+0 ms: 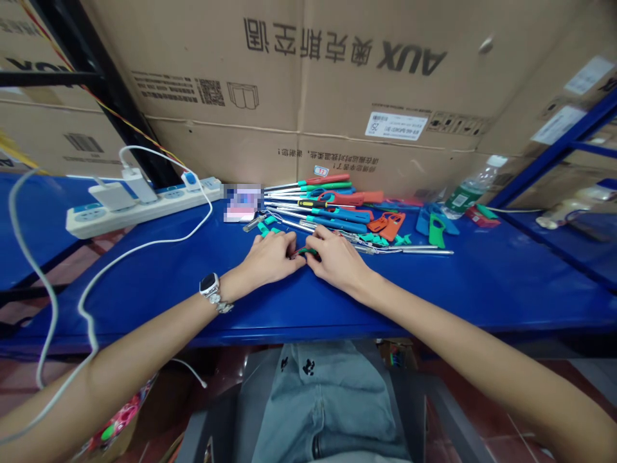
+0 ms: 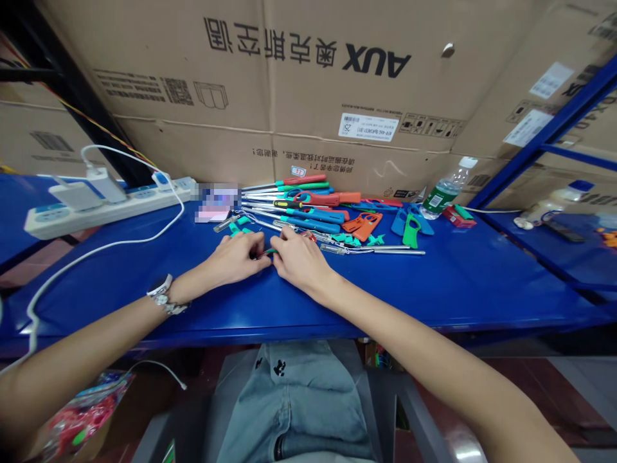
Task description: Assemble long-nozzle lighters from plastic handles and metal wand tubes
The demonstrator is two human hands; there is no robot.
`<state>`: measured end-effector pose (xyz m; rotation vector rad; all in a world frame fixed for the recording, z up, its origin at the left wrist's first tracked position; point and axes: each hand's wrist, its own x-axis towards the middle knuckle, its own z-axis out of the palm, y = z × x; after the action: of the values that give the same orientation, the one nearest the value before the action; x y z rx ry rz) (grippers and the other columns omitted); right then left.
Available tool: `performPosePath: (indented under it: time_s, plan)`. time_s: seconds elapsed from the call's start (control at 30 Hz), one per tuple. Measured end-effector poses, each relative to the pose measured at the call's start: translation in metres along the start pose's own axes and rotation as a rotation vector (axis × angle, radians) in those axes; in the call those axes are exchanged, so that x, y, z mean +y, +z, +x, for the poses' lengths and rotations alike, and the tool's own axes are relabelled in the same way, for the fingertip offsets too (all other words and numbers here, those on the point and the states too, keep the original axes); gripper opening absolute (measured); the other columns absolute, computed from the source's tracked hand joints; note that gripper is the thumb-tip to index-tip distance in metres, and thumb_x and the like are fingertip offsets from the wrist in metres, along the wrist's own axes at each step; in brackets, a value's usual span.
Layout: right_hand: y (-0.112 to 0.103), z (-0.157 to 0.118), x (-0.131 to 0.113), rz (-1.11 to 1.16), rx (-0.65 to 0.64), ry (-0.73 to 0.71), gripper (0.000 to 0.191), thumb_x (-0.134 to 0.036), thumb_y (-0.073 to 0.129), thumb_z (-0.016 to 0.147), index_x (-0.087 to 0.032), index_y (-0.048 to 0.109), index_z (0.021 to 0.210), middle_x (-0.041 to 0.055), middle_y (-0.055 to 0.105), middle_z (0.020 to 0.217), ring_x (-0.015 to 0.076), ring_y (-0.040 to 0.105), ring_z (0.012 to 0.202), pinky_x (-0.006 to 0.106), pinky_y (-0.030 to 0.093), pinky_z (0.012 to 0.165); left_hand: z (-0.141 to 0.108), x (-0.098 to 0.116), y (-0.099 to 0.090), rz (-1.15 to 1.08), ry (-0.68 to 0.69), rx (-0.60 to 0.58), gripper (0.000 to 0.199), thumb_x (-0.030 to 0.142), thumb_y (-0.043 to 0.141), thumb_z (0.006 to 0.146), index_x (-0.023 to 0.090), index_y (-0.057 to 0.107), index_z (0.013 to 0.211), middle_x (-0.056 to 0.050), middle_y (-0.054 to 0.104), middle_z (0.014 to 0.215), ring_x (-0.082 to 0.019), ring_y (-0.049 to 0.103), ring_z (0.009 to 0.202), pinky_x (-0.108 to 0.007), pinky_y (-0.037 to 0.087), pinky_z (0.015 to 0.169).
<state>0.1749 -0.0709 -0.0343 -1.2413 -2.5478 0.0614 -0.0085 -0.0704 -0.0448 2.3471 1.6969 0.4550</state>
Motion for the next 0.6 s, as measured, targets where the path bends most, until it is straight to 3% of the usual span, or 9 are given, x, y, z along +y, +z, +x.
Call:
performPosePath:
  time_s: [0.37,0.6]
  plan:
    - [0.003,-0.001,0.013,0.103,0.037,-0.047,0.019,-0.018,0.057,0.098,-0.017,0.074,0.106,0.0077,0.065,0.104,0.0181,0.057,0.087,0.03,0.036,0.073,-0.003,0.001,-0.002,0.007,-0.012,-0.028,0.021,0.038,0.061,0.088,0.023,0.05,0.079,-0.004,0.067,0.083,-0.029,0.062,0.092,-0.044,0.043,0.084]
    - [-0.008,-0.002,0.004,-0.113,-0.045,-0.045,0.025,-0.026,0.054,0.102,-0.021,0.076,0.113,0.0095,0.069,0.112,0.0185,0.055,0.078,0.031,0.025,0.062,-0.003,0.003,-0.004,0.017,-0.013,-0.035,0.022,0.037,0.061,0.088,0.023,0.049,0.078,-0.004,0.066,0.082,-0.029,0.063,0.092,-0.044,0.042,0.084]
